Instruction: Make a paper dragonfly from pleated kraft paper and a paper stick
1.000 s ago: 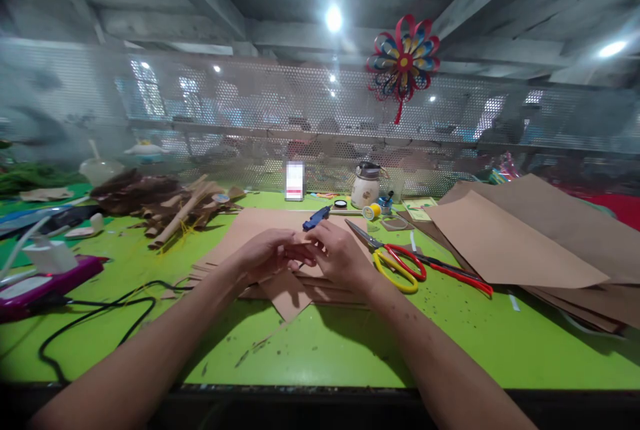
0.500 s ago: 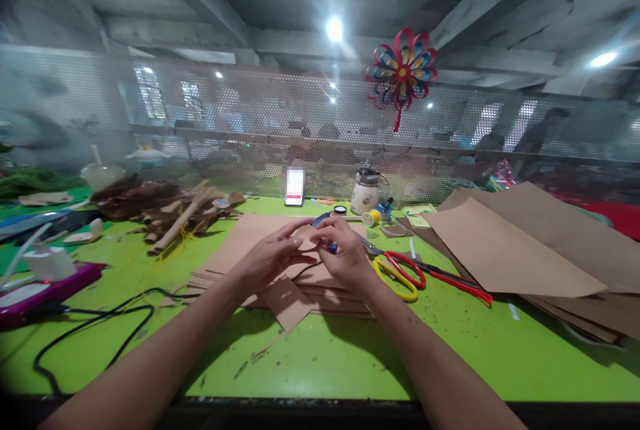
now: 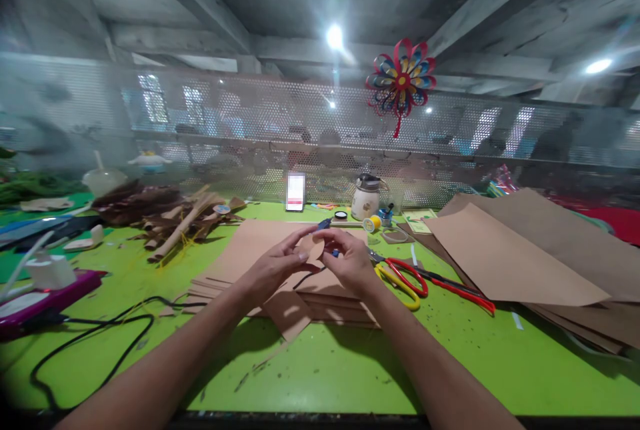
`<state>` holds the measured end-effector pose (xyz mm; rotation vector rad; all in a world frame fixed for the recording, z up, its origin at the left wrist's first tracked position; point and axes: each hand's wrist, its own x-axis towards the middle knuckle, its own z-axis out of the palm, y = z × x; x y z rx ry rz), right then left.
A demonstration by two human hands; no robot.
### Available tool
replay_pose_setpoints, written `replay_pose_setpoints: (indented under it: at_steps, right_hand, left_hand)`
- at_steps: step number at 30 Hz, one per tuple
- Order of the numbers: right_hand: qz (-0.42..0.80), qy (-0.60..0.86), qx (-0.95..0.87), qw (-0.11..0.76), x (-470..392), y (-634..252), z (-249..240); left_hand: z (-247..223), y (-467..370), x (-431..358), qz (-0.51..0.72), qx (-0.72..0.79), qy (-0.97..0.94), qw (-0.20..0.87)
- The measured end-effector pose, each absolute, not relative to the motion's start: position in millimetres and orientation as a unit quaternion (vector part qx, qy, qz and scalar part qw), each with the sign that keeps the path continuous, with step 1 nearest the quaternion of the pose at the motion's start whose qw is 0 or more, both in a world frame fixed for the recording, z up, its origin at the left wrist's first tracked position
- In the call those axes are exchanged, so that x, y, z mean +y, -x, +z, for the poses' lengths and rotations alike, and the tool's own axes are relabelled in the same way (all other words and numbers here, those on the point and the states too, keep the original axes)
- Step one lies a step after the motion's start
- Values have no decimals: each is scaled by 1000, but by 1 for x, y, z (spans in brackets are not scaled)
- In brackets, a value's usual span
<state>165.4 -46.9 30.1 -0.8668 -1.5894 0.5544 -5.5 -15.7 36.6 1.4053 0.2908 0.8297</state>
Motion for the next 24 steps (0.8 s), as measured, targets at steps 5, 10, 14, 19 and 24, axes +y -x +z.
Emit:
replay_pose_setpoints:
  at_steps: [5,10,14,19,24]
  right_hand:
    - [361,339,-642,585,-47,-169,32]
    - [377,364,-585,619,-46,-171,31]
    - [334,394,-598,613,-45,-167,31]
    - [330,407,-603,602,-45,-165,32]
    - [364,399,-597,592,-45,-166,34]
  left_hand:
    - [33,1,-14,405,158,-621,652]
    - [27,-3,-12,431,162,-627,629]
    - [24,-4,-10,439,168,-626,622]
    - [24,-2,-11,421,157,-591,670]
    - [25,1,-10,378,145,-572,713]
